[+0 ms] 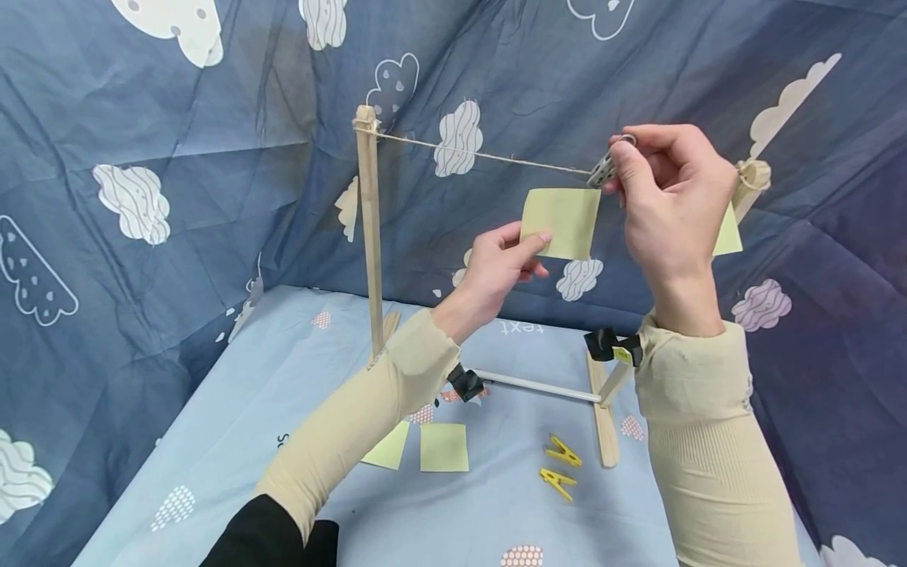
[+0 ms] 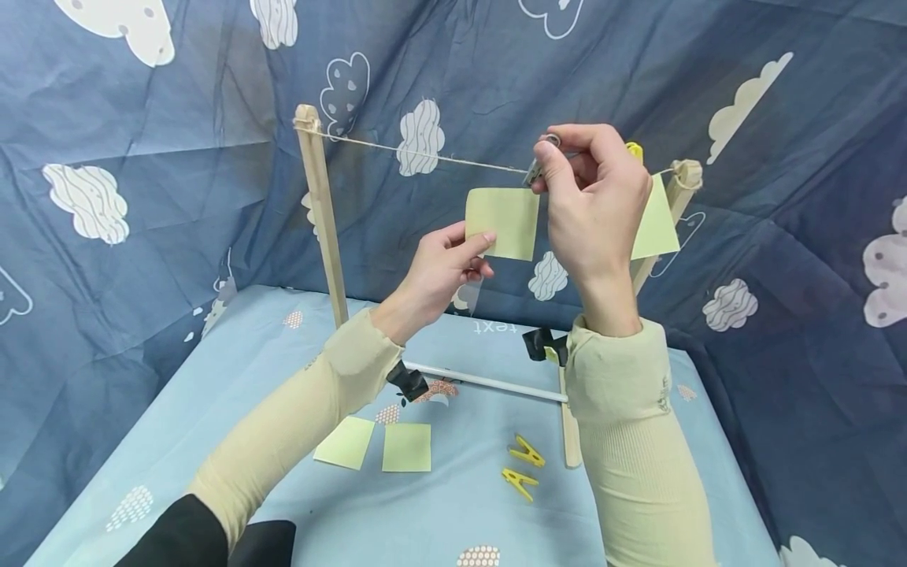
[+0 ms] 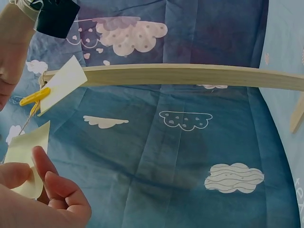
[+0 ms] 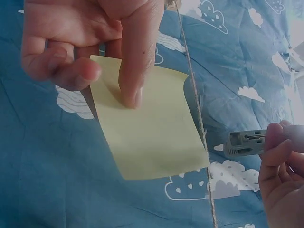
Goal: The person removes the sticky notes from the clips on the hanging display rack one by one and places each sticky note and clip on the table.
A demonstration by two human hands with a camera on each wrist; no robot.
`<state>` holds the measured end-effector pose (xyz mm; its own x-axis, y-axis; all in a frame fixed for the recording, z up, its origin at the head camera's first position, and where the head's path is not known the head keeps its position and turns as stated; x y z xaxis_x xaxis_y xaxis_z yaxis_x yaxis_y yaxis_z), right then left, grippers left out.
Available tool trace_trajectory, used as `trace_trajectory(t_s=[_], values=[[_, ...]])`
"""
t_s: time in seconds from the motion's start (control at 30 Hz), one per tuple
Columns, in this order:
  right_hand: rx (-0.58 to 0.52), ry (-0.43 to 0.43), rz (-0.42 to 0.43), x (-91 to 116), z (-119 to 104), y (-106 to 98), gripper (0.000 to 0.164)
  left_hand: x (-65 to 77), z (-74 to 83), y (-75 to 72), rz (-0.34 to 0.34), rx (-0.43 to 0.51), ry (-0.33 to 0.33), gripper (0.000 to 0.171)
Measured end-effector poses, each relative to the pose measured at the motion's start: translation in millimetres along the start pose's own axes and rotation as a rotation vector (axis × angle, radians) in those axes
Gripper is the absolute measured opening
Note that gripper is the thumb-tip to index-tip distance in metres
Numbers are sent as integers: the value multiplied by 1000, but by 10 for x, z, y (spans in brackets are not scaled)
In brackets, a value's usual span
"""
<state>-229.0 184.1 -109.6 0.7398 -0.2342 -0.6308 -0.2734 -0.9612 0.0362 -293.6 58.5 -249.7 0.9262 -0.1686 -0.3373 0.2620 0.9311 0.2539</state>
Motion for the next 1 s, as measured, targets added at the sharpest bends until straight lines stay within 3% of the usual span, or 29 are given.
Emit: trace_trajectory(t_s=[0.23,0.43,0.7,1.0], values=[[-15,-69,14,101,-136,-28,10,81,65,-72,-7,-26,27,26],[-67,-70,10,200,-190,-113,11,179,112,-158,-1,0,41,25],[-96,-64,11,311,-81,-336,17,330,177,-334,-10,-34,118,24],[-158,-64,42,427,-2,-646,23,544,148,-574,3,-55,83,27]])
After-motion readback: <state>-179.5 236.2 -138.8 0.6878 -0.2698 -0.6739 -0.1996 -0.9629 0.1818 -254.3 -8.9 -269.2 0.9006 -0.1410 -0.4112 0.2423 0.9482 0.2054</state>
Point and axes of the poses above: each hand's wrist, its own x-axis away from the middle knuckle, its own y-axis out of the palm, z = x × y, the point moved 6 cm from there along -x, towards the middle knuckle, and after that the axes turned 11 degrees about y, right-handed, at the moved point
